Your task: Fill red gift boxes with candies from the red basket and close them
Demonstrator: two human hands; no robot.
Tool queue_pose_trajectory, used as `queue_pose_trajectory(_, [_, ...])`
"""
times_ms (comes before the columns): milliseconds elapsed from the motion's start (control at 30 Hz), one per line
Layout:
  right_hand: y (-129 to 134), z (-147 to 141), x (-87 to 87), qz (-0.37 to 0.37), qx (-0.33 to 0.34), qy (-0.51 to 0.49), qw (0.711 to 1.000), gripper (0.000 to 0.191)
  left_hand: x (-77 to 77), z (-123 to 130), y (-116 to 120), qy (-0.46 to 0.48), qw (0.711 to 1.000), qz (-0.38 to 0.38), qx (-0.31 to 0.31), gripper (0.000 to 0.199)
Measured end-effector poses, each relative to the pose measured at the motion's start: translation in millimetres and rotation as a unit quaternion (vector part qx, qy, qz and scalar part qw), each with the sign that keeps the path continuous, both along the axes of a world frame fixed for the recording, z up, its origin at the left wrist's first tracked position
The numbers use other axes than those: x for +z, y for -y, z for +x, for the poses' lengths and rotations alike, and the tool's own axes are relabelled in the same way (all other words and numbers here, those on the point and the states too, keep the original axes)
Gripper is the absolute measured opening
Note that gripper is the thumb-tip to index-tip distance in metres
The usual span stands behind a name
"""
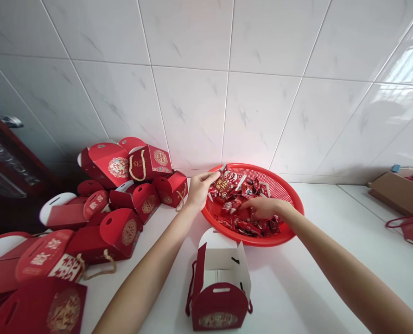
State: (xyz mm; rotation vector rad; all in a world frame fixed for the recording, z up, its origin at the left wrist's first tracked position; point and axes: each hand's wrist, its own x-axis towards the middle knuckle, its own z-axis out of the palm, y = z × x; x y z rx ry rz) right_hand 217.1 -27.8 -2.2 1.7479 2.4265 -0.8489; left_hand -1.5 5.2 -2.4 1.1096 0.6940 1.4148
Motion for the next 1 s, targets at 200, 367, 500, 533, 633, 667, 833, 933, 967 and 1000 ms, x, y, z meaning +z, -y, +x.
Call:
queue_pose_trajectory(200, [-2.3,-12.2,8.1,0.125,-0.057,-0.030,0.990,0.056,2.3,0.3,2.0,-0.001,1.000,0.002,0.001,0.037])
queue_pose_trajectory(367, [-3.9,-5.7,10.2,0.087,-0.036,-0.044,0.995,0.022,2.7,0.0,2.7,0.001,1.000,0.004,-0.001,0.037])
queue_pose_trajectory(500, [-1.0,-6.4,4.5,-0.019,0.022,-0.032,0.999,0.023,1.8,-0.2,3.2,-0.008,1.000,0.005,0.003,0.040])
queue_pose_trajectory(533, [-0.5,-7.7,3.2,-0.034,0.026,-0.025,0.999,0.028,1.6,-0.2,3.2,-0.011,1.000,0.005,0.004,0.040])
queue_pose_trajectory(633, [0.8,-12.2,1.1,-0.048,0.023,-0.009,0.999,0.037,1.5,-0.4,3.3,-0.014,1.000,0.004,0.005,0.039])
queue_pose_trajectory(667, [1.1,-13.3,0.9,-0.050,0.023,-0.005,0.998,0.038,1.7,-0.4,3.3,-0.015,1.000,0.003,0.005,0.038])
queue_pose_trajectory(833, [0.5,-14.9,-1.9,-0.062,0.052,-0.019,0.997,0.022,2.2,-0.6,4.0,-0.018,1.000,0.001,0.002,0.037])
queue_pose_trajectory(933, [-0.6,-15.6,-2.1,-0.049,0.072,-0.045,0.995,0.019,2.1,-0.6,4.3,-0.015,1.000,0.002,-0.008,0.035])
queue_pose_trajectory(967, [-0.8,-16.1,-1.1,-0.042,0.077,-0.057,0.994,0.018,2.1,-0.6,4.3,-0.015,1.000,0.002,-0.009,0.035])
queue_pose_trajectory(1000, [-0.8,-16.6,0.3,-0.034,0.081,-0.072,0.994,0.019,2.2,-0.6,4.2,-0.015,1.000,0.003,-0.009,0.034])
